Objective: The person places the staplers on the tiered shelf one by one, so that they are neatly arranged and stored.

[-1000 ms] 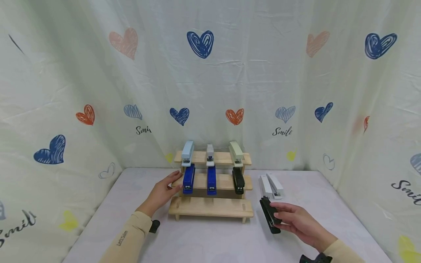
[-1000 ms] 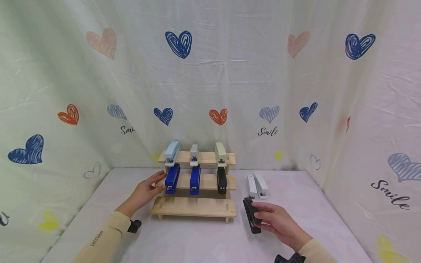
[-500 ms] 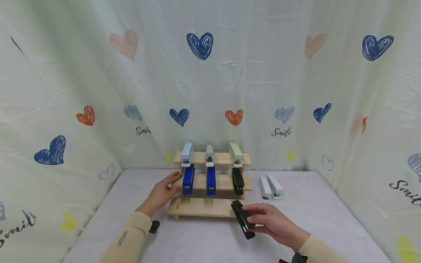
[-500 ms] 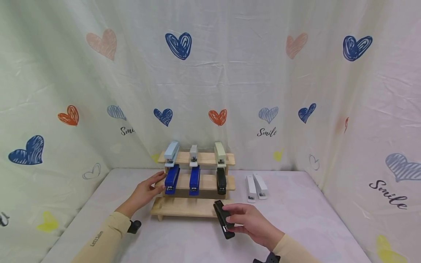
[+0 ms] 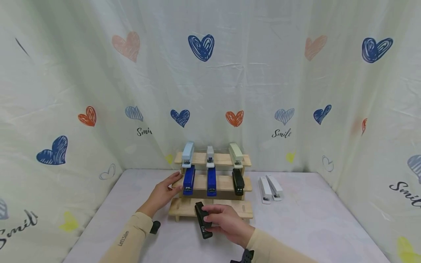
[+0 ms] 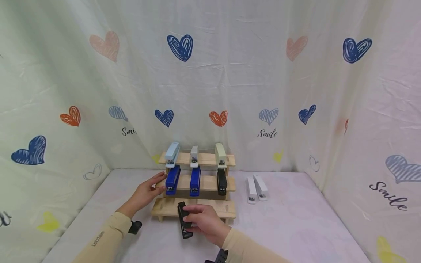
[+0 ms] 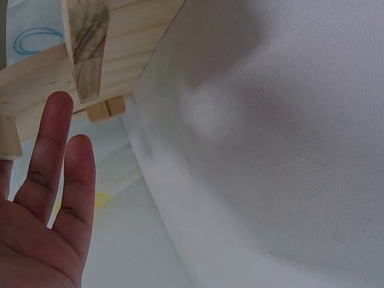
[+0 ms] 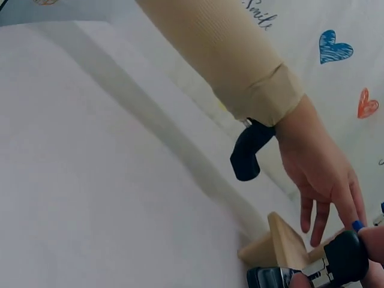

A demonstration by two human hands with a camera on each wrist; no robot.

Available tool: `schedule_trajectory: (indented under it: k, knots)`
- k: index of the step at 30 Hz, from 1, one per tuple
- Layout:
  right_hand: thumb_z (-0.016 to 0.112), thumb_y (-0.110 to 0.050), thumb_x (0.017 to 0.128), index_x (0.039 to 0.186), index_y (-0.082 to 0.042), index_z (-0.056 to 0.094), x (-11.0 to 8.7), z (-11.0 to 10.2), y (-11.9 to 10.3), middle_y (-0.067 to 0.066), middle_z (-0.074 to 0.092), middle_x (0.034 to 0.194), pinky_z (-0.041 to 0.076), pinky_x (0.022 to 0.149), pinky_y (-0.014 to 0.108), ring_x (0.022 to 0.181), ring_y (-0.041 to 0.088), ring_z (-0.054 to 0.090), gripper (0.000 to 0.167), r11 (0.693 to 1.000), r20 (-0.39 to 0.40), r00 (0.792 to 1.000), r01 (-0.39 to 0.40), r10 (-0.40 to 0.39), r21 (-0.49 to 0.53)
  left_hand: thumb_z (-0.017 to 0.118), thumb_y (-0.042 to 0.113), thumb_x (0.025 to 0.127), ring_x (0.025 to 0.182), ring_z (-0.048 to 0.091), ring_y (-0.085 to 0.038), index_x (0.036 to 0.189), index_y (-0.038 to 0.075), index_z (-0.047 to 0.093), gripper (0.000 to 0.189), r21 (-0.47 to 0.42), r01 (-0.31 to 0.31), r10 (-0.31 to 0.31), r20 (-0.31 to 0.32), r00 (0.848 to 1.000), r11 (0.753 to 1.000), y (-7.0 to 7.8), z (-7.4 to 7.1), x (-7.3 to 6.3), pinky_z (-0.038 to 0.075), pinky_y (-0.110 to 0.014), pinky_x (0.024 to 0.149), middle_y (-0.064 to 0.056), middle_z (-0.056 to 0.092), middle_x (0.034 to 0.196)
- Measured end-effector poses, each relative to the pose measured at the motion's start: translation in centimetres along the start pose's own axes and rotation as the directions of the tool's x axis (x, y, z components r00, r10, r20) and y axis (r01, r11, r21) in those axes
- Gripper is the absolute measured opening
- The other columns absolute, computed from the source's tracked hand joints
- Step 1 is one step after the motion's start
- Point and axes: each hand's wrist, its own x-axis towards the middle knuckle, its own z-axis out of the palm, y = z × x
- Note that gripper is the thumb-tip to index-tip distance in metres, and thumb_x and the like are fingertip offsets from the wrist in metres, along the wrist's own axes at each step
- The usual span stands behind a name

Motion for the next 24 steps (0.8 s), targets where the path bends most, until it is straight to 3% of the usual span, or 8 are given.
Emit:
schedule_trajectory:
  k: [7,17,24]
  knots:
    - [0.066,0.003,0.09,0.129,0.004,0.064,2.1,3.2,0.8,0.016,0.06,0.123,0.054,0.087,0.049,0.103,0.025,0.062,0.039,0.997,-0.086,0.996,0.042,-0.036,0.066,0.067,0.028,0.098,0.138,0.04,-0.035,0.147,0.007,0.05,0.056,0.001,-0.001,0.001,0.006,1.0,1.0,-0.2,0.0,0.1,0.047,-0.049,0.095,-0.01,0.037,0.157]
    - [0.067,0.007,0.087,0.131,0.007,0.06,3.3,5.6,0.9,0.015,0.059,0.109,0.054,0.087,0.046,0.094,0.022,0.063,0.045,0.991,-0.132,0.988,0.097,-0.084,0.094,0.067,0.031,0.098,0.137,0.042,-0.035,0.146,0.008,0.052,0.056,0.016,-0.017,0.017,-0.008,1.0,1.0,-0.2,0.1,0.2,0.048,-0.049,0.095,-0.01,0.039,0.156]
    - [0.067,0.013,0.083,0.135,0.009,0.056,3.7,6.7,1.1,0.019,0.058,0.116,0.055,0.086,0.043,0.093,0.023,0.064,0.053,0.985,-0.163,0.981,0.128,-0.109,0.113,0.068,0.026,0.098,0.136,0.042,-0.036,0.145,0.006,0.053,0.053,-0.001,-0.022,0.022,-0.012,1.0,1.0,-0.1,0.0,0.0,0.047,-0.051,0.095,-0.012,0.039,0.156]
